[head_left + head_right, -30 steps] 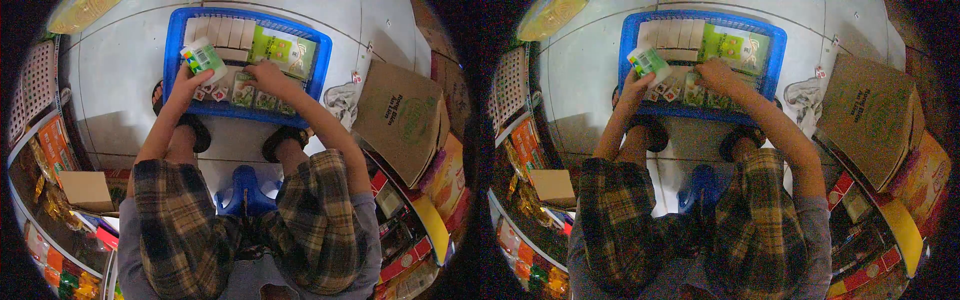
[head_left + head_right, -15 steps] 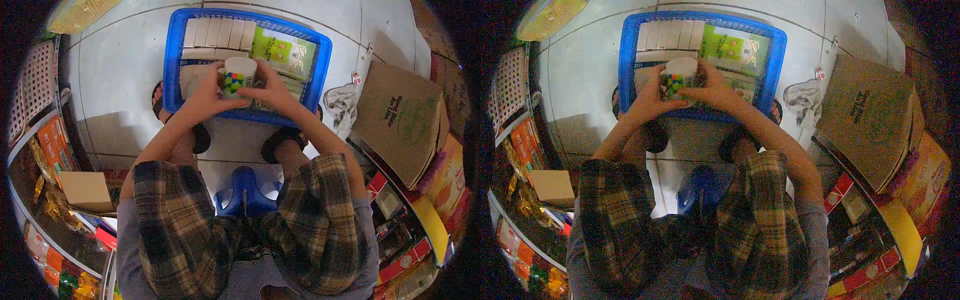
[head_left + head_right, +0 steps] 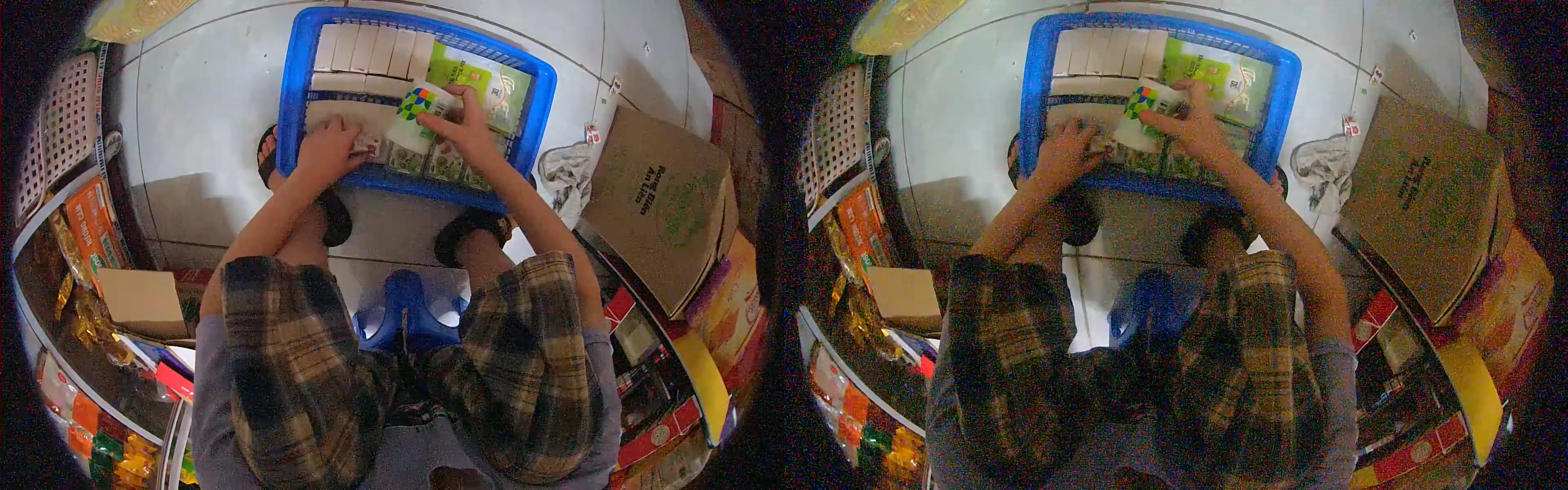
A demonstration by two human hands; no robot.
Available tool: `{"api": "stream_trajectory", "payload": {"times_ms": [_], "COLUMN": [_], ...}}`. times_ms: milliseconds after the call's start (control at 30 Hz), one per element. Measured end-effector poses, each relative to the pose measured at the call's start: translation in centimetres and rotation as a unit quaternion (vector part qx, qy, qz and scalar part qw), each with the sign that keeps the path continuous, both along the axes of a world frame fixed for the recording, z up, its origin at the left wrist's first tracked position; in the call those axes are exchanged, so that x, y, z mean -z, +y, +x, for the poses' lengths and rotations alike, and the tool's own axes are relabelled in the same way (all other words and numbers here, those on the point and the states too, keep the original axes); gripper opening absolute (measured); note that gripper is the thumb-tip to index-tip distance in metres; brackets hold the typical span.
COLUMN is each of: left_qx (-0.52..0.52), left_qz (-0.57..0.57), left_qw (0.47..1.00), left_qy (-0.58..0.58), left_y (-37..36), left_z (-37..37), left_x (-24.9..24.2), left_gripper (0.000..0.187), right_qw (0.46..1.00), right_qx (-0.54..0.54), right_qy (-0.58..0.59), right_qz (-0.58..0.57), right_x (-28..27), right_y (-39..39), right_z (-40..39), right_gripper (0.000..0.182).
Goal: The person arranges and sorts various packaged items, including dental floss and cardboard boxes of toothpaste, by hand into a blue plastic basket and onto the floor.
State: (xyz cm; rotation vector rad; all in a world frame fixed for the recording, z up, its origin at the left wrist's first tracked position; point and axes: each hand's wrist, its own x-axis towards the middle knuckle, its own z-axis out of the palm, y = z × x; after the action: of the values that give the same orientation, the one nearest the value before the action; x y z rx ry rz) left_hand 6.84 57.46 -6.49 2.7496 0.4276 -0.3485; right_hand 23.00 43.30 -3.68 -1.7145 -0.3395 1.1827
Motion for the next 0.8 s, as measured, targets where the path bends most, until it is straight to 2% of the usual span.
{"api": "stream_trajectory", "payload": {"times_ms": [67,100,167,267,400,500,600,667,700,767,800], "left_qx": [-0.015,-0.015,0.043,0.008,-0.002,0.028,0.043,0.115,0.113,0.210,0.209], "left_qz": [-0.065,-0.065,-0.041,-0.060,-0.062,-0.012,-0.005,-0.001,-0.001,0.036,0.037], "left_qw": [0.993,0.993,0.994,0.998,0.997,0.999,0.998,0.993,0.993,0.974,0.974], "left_qy": [0.098,0.098,0.087,0.024,0.045,-0.019,-0.040,-0.035,-0.035,-0.080,-0.080], "left_y": [0.3,0.4,0.7,0.5,0.7,0.8,0.8,0.7,0.5,0.5,0.6], "left_z": [-0.1,-0.3,-0.7,-0.7,-0.8,-1.0,-0.8,-0.2,-0.1,0.5,0.7], "left_x": [-0.2,0.2,1.1,0.4,0.9,1.7,1.3,0.5,0.6,1.1,1.3], "left_gripper": [0.041,0.041,0.040,0.036,0.035,0.039,0.047,0.052,0.052,0.050,0.050], "right_qw": [0.999,0.997,0.997,0.997,0.996,0.999,0.996,0.998,0.998,0.998,0.998], "right_qx": [-0.018,-0.033,-0.038,-0.047,-0.050,-0.030,-0.029,-0.019,-0.008,-0.018,-0.024], "right_qy": [-0.037,-0.074,-0.060,-0.052,-0.077,-0.026,-0.070,-0.053,-0.037,-0.047,-0.055], "right_qz": [0.000,0.000,0.015,0.021,0.014,0.011,-0.041,-0.041,-0.040,-0.032,-0.024], "right_x": [0.8,0.8,0.7,1.4,1.9,1.3,0.6,0.9,0.9,0.8,0.7], "right_y": [0.2,0.5,1.0,1.2,1.3,1.0,0.8,0.6,0.6,0.3,0.2], "right_z": [-0.6,-0.8,-1.2,-1.6,-1.2,-1.1,-0.4,-0.3,-0.2,-0.3,-0.3], "right_gripper": [0.059,0.055,0.055,0.056,0.058,0.060,0.066,0.066,0.065,0.062,0.059]}}
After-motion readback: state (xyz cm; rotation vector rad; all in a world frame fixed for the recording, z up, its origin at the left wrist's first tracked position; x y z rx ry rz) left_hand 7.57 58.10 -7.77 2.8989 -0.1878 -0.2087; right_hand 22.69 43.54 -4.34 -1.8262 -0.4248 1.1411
